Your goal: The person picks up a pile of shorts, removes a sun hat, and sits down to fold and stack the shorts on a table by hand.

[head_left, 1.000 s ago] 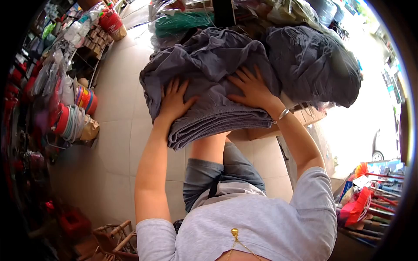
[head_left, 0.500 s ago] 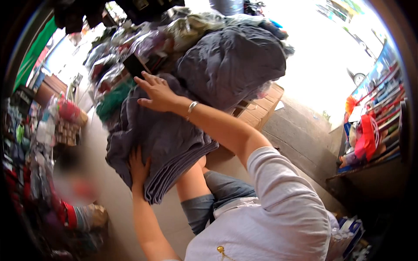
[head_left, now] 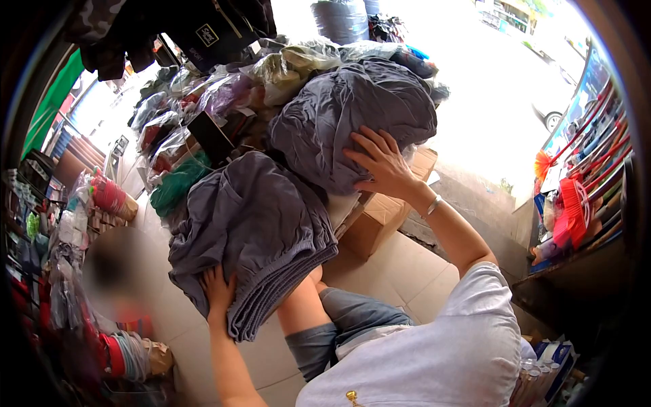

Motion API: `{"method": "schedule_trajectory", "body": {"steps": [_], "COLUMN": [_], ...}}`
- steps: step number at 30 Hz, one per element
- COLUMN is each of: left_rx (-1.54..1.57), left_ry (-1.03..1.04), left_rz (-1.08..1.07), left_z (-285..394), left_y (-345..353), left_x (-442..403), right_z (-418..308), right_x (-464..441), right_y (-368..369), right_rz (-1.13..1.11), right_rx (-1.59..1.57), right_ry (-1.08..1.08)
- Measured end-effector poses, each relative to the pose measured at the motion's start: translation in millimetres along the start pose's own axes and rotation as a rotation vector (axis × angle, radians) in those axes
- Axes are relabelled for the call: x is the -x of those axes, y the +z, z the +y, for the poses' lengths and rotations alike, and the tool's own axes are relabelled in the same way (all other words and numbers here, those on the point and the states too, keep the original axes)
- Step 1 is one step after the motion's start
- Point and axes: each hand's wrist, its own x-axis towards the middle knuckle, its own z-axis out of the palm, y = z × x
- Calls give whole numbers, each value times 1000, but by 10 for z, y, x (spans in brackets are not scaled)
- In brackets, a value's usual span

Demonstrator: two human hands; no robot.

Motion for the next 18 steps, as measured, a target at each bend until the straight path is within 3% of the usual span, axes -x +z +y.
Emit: {"method": "schedule_trajectory", "body": {"steps": [6,10,12,14,16,18], "left_rx": [119,313,420,507,593,707], "left_ry": [73,162,149,149,148,179], "left_rz": [-9,-46,-30,-42,-52,32], "left_z": [41,113,219,345,373,341], "left_y": [-163,-398,-525,-707,-764,-733], "left_x": [52,133,166,233,240,237], "right_z": [-59,7,32,2,-151,-734], "right_x": [-60,-72,-266,-656,-978,-1131], "right_y": [-91,-86,-113,-12,-201,-673], "right_rz": [-92,8,103,494,682,828], "right_rx": [86,102,-273,-871,-1787,-1982], "right_ry": [-70,-97,189,477,403,209]}}
